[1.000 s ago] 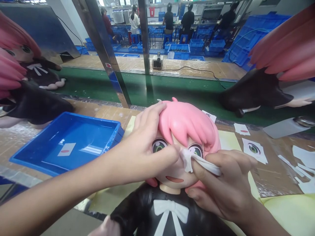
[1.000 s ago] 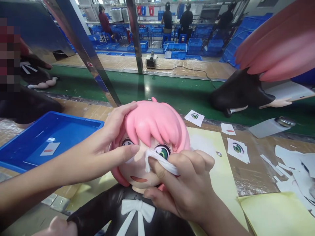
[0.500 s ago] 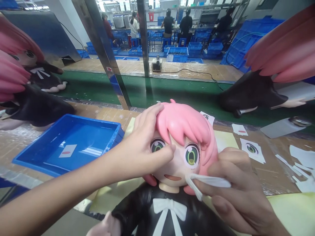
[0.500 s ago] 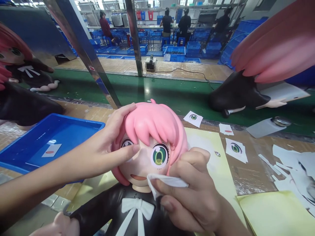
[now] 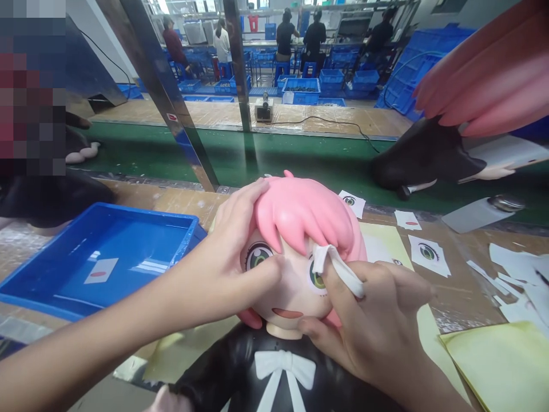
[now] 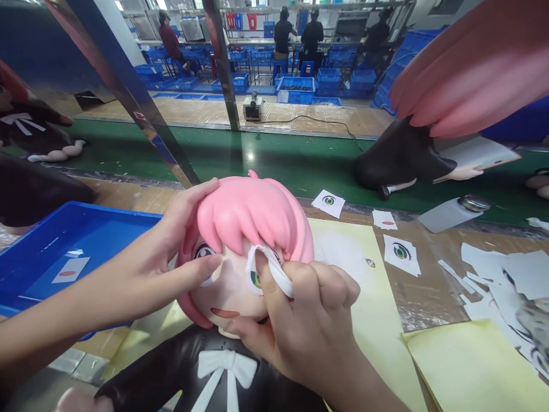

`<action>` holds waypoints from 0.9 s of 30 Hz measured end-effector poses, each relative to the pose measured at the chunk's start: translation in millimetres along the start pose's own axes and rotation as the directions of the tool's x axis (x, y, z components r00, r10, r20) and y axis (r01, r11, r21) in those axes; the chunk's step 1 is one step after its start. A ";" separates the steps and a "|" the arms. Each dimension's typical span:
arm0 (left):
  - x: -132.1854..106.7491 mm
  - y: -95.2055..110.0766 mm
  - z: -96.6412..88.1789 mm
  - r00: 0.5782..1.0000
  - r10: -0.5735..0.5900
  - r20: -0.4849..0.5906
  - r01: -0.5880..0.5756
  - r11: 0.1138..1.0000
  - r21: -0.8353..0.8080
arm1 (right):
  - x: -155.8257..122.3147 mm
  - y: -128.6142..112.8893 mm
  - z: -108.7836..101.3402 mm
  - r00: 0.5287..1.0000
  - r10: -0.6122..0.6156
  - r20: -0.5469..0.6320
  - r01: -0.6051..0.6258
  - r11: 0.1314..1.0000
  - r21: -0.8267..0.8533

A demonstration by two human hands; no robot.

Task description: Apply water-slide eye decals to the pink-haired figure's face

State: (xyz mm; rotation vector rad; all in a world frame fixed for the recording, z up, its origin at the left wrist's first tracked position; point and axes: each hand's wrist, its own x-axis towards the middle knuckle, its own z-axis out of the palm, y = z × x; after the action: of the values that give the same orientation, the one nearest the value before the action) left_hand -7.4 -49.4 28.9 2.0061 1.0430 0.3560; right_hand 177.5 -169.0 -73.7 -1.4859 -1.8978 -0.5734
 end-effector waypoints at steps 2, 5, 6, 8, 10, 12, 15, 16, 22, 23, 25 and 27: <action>-1.1 0.3 0.2 1.000 -0.016 -0.001 0.016 1.000 -0.017 | -0.2 0.5 -4.9 1.000 -0.010 0.010 0.010 0.998 -0.056; -2.3 3.9 0.3 0.998 -0.057 0.022 0.058 0.997 -0.054 | -1.2 2.1 -12.3 1.000 0.004 -0.013 -0.005 0.995 -0.100; -2.5 5.5 0.3 0.997 -0.074 0.031 0.076 0.995 -0.063 | -1.3 3.3 -14.7 1.000 0.005 -0.018 -0.006 0.996 -0.085; -2.7 8.3 0.7 0.995 -0.094 0.030 0.096 0.993 -0.063 | -0.2 6.2 -18.6 1.000 0.009 -0.030 -0.009 1.000 -0.018; -2.7 8.9 1.5 0.997 -0.081 0.016 0.082 0.995 -0.056 | 2.2 8.6 -19.7 0.999 0.014 -0.045 -0.012 0.999 0.041; -2.5 7.0 2.5 0.999 -0.053 -0.011 0.052 0.997 -0.059 | 4.8 8.9 -16.9 0.999 0.023 -0.043 -0.020 0.998 0.053; -2.6 2.4 3.5 0.999 -0.010 -0.037 0.007 0.998 -0.062 | 6.1 6.0 -9.5 0.999 0.047 -0.002 -0.047 0.998 0.043; -2.7 1.2 3.4 0.999 -0.006 -0.035 0.004 0.998 -0.055 | 5.8 4.9 -8.0 0.998 0.056 0.000 -0.056 0.998 0.035; -2.3 -2.8 0.5 0.999 0.016 -0.035 -0.016 1.000 0.010 | 4.5 6.9 -20.3 0.999 -0.054 0.002 0.054 0.999 0.005; -1.9 -3.6 0.1 0.999 0.037 -0.030 -0.036 0.999 0.019 | 4.6 8.2 -23.4 0.998 -0.055 0.003 0.055 0.997 0.054; -1.2 -5.2 -0.1 0.998 0.057 -0.010 -0.057 0.998 0.022 | 3.8 10.6 -27.9 0.999 -0.034 -0.009 0.035 0.985 0.170; -1.0 -6.3 0.6 0.999 0.047 -0.005 -0.047 0.999 0.011 | 0.8 13.0 -29.8 1.000 -0.014 -0.018 0.018 0.965 0.261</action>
State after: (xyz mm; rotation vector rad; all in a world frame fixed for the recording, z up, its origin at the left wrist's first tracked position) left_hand -11.1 -48.5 23.8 2.0432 1.0047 0.3814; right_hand 196.6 -185.5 -53.2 -1.2936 -1.8922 -0.3250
